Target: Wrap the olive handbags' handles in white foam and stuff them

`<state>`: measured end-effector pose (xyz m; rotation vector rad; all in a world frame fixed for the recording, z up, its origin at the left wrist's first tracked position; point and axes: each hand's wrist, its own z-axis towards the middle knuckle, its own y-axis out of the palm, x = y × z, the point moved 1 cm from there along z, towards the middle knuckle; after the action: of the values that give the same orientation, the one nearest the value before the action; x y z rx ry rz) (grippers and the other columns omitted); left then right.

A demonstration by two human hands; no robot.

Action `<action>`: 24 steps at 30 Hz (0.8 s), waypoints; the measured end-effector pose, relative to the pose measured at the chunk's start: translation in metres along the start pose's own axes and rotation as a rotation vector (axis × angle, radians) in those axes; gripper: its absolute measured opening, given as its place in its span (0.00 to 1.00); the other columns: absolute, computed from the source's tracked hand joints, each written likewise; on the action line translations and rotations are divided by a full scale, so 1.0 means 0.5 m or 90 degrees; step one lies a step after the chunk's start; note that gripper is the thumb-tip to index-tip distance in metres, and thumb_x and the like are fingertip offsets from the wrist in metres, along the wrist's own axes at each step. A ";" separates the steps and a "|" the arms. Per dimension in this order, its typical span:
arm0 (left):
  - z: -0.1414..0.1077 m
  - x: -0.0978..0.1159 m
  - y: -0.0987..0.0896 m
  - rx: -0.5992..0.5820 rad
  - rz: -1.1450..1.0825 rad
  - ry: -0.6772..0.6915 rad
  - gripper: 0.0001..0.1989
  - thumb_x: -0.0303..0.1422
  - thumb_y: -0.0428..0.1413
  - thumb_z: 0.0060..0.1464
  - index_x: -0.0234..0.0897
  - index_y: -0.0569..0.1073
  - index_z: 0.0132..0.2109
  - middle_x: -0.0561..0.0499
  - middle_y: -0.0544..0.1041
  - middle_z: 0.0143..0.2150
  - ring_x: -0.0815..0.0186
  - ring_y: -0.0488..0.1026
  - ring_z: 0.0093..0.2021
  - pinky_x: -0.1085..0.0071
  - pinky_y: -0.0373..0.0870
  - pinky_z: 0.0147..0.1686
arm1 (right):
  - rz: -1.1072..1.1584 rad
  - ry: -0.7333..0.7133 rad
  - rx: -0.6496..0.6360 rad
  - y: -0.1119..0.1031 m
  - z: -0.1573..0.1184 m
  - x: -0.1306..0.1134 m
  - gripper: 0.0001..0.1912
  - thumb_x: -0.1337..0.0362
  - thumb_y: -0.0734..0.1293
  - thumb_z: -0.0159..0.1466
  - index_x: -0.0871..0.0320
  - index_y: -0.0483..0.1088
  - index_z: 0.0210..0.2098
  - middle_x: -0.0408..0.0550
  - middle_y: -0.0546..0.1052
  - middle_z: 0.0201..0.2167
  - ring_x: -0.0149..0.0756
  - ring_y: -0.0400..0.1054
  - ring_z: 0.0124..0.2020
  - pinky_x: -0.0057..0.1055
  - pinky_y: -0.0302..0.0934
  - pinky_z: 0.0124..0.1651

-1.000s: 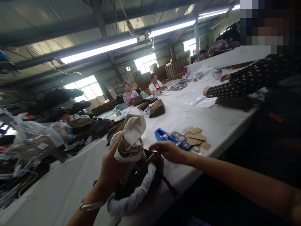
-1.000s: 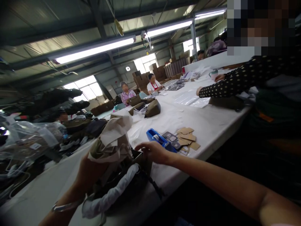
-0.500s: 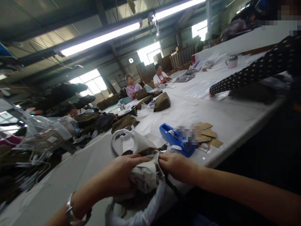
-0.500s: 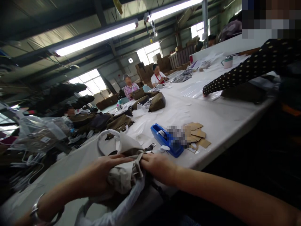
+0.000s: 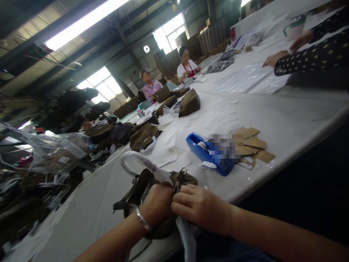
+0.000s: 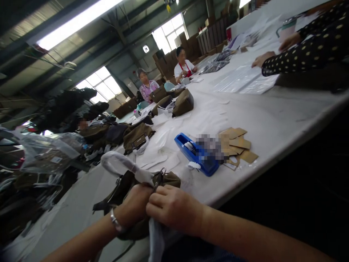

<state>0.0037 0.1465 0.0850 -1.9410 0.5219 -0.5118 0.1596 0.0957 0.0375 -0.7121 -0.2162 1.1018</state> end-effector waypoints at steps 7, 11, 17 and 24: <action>-0.056 -0.006 -0.042 -0.042 -0.153 0.070 0.20 0.38 0.60 0.55 0.45 0.76 0.55 0.50 0.80 0.56 0.55 0.77 0.54 0.65 0.71 0.57 | 0.226 0.110 0.051 -0.036 -0.058 0.022 0.14 0.73 0.58 0.71 0.61 0.71 0.51 0.52 0.77 0.54 0.37 0.70 0.50 0.33 0.67 0.56; -0.031 0.019 -0.012 -0.010 -0.127 0.102 0.22 0.35 0.59 0.54 0.43 0.75 0.57 0.48 0.79 0.58 0.52 0.75 0.57 0.61 0.69 0.59 | 0.173 0.239 0.147 -0.079 -0.057 0.030 0.15 0.75 0.61 0.67 0.57 0.73 0.48 0.51 0.76 0.58 0.37 0.70 0.55 0.36 0.65 0.60; -0.032 0.034 -0.015 -0.020 -0.096 0.119 0.24 0.34 0.59 0.52 0.43 0.74 0.57 0.47 0.80 0.55 0.51 0.77 0.55 0.58 0.72 0.57 | 0.062 0.334 -0.150 -0.095 0.020 0.068 0.24 0.63 0.67 0.65 0.62 0.70 0.59 0.59 0.78 0.54 0.51 0.72 0.55 0.49 0.63 0.60; -0.066 0.046 -0.031 -0.038 -0.105 0.217 0.19 0.36 0.57 0.58 0.46 0.73 0.57 0.48 0.78 0.58 0.55 0.74 0.58 0.63 0.69 0.59 | 0.000 0.337 -0.414 -0.079 0.079 0.116 0.15 0.69 0.66 0.62 0.59 0.75 0.48 0.55 0.82 0.41 0.47 0.78 0.40 0.35 0.66 0.40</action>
<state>0.0061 0.1153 0.1152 -1.9736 0.5983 -0.9522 0.1959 0.1525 0.0817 -1.5544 -0.1162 0.7995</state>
